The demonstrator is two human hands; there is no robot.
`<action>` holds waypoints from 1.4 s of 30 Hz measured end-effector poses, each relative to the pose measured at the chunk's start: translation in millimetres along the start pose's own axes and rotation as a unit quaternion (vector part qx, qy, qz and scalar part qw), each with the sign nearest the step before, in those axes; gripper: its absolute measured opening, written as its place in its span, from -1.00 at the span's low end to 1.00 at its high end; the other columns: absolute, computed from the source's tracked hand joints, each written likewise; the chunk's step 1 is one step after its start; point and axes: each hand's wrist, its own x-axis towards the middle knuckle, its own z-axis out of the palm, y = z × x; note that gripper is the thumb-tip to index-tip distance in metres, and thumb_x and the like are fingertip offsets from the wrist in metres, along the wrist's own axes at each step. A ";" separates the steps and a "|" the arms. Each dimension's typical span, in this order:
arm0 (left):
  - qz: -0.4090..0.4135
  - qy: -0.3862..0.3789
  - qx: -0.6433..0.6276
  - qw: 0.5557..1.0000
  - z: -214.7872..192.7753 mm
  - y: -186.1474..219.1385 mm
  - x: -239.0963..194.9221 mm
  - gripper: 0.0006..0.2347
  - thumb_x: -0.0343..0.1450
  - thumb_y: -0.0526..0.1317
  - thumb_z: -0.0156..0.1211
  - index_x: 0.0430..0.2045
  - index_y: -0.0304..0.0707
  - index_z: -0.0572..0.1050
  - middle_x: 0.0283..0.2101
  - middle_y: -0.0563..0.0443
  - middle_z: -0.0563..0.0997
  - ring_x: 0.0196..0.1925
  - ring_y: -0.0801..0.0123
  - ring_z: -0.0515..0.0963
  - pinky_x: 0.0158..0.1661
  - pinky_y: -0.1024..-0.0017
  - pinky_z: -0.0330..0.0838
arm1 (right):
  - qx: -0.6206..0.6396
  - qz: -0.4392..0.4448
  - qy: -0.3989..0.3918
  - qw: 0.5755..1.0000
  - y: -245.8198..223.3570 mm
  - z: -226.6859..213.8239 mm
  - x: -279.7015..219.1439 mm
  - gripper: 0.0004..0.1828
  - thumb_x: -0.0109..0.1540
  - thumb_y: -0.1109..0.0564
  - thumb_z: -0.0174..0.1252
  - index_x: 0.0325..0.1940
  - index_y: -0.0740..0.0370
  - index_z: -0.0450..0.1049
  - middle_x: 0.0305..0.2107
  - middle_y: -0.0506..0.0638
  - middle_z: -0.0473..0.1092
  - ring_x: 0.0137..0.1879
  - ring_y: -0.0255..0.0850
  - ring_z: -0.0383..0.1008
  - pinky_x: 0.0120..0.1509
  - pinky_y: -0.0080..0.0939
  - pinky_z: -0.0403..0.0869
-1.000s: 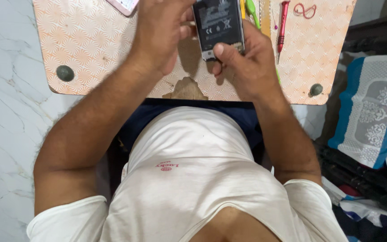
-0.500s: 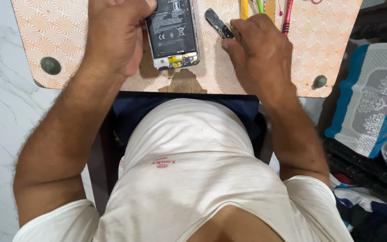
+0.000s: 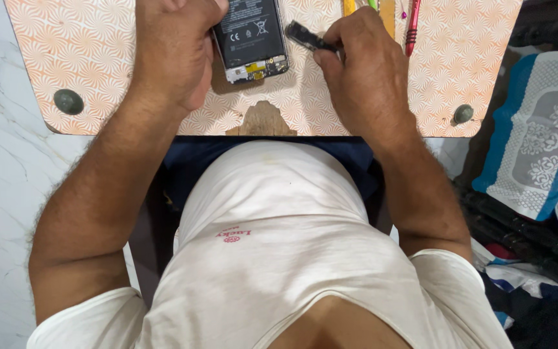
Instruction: The person cleans a disassembled smartphone battery using a yellow utility knife to scrape residue and a green toothbrush with liquid soap to scrub the surface. They then reattach the battery to the phone chassis.
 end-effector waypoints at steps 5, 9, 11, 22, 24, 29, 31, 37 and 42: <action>0.009 0.016 0.032 0.999 -4.7 -6.8 3.4 -0.88 0.56 -0.54 0.14 -0.35 -0.40 0.50 -0.34 0.07 0.56 -0.30 0.45 0.57 -0.13 0.41 0.53 | -0.022 -0.011 0.019 1.000 4.5 -1.5 -9.1 -0.77 0.30 0.30 0.40 -0.12 0.25 0.43 -0.18 0.15 0.40 -0.08 0.11 0.50 -0.03 0.06 0.45; -0.022 0.020 0.032 0.999 8.5 -2.6 4.3 -0.92 0.52 -0.51 0.07 -0.28 -0.39 0.50 -0.28 0.04 0.59 -0.25 0.43 0.64 -0.12 0.36 0.62 | -0.010 -0.082 0.107 0.991 14.9 -13.2 -16.8 -0.79 0.32 0.44 0.27 -0.10 0.33 0.37 -0.10 0.18 0.40 -0.03 0.07 0.51 0.03 -0.05 0.51; -0.024 0.004 0.028 0.999 20.1 -3.5 6.7 -0.90 0.50 -0.52 0.04 -0.25 -0.40 0.48 -0.24 0.02 0.61 -0.21 0.45 0.65 -0.08 0.39 0.62 | -0.007 -0.138 0.142 0.980 20.2 -17.7 -18.4 -0.78 0.31 0.48 0.26 -0.10 0.37 0.37 -0.08 0.21 0.40 -0.03 0.08 0.52 0.00 -0.04 0.52; 0.045 -0.136 0.255 0.956 42.0 -4.0 3.2 -0.85 0.50 -0.43 0.00 -0.16 -0.38 0.54 -0.20 0.08 0.63 -0.16 0.63 0.61 -0.07 0.61 0.58 | 0.013 -0.227 0.210 0.951 28.1 -8.4 -22.4 -0.69 0.20 0.51 0.42 -0.09 0.38 0.49 -0.04 0.24 0.43 -0.04 0.09 0.50 -0.04 -0.03 0.51; 0.055 -0.168 0.248 0.952 41.6 -3.8 1.2 -0.90 0.59 -0.37 0.10 -0.13 -0.37 0.57 -0.20 0.08 0.62 -0.21 0.63 0.57 -0.10 0.60 0.52 | 0.017 -0.235 0.208 0.949 25.8 -8.1 -20.0 -0.69 0.19 0.51 0.43 -0.08 0.39 0.49 -0.04 0.25 0.42 -0.04 0.09 0.50 -0.04 -0.02 0.50; 0.079 -0.192 0.306 0.929 41.3 -7.3 -1.1 -0.89 0.57 -0.27 0.30 -0.23 -0.37 0.57 -0.27 0.10 0.56 -0.26 0.60 0.51 -0.22 0.58 0.45 | 0.031 -0.249 0.201 0.947 22.2 -7.0 -12.9 -0.68 0.21 0.51 0.44 -0.07 0.39 0.49 -0.02 0.24 0.42 -0.02 0.09 0.51 -0.07 -0.04 0.50; 0.084 -0.185 0.339 0.918 43.1 -10.5 0.8 -0.87 0.55 -0.24 0.31 -0.28 -0.35 0.57 -0.34 0.12 0.56 -0.34 0.62 0.50 -0.29 0.58 0.44 | 0.030 -0.251 0.205 0.945 22.0 -5.5 -10.7 -0.68 0.21 0.51 0.45 -0.06 0.39 0.49 -0.03 0.24 0.42 -0.03 0.09 0.51 -0.05 -0.02 0.50; 0.040 -0.178 0.302 0.936 42.7 -10.9 2.4 -0.89 0.60 -0.26 0.24 -0.25 -0.34 0.57 -0.34 0.13 0.59 -0.32 0.64 0.51 -0.27 0.58 0.46 | 0.037 -0.248 0.207 0.946 24.7 -3.0 -7.7 -0.67 0.19 0.54 0.42 -0.07 0.38 0.48 -0.05 0.21 0.45 -0.04 0.04 0.53 -0.11 -0.06 0.52; 0.025 -0.175 0.134 0.975 34.5 -18.1 8.0 -0.90 0.64 -0.30 0.12 -0.09 -0.39 0.48 -0.21 0.11 0.61 -0.20 0.61 0.60 -0.11 0.55 0.58 | 0.203 -0.127 0.173 0.955 29.4 -5.0 -15.7 -0.76 0.26 0.55 0.33 -0.10 0.42 0.46 -0.19 0.12 0.47 -0.13 -0.11 0.53 -0.10 -0.14 0.50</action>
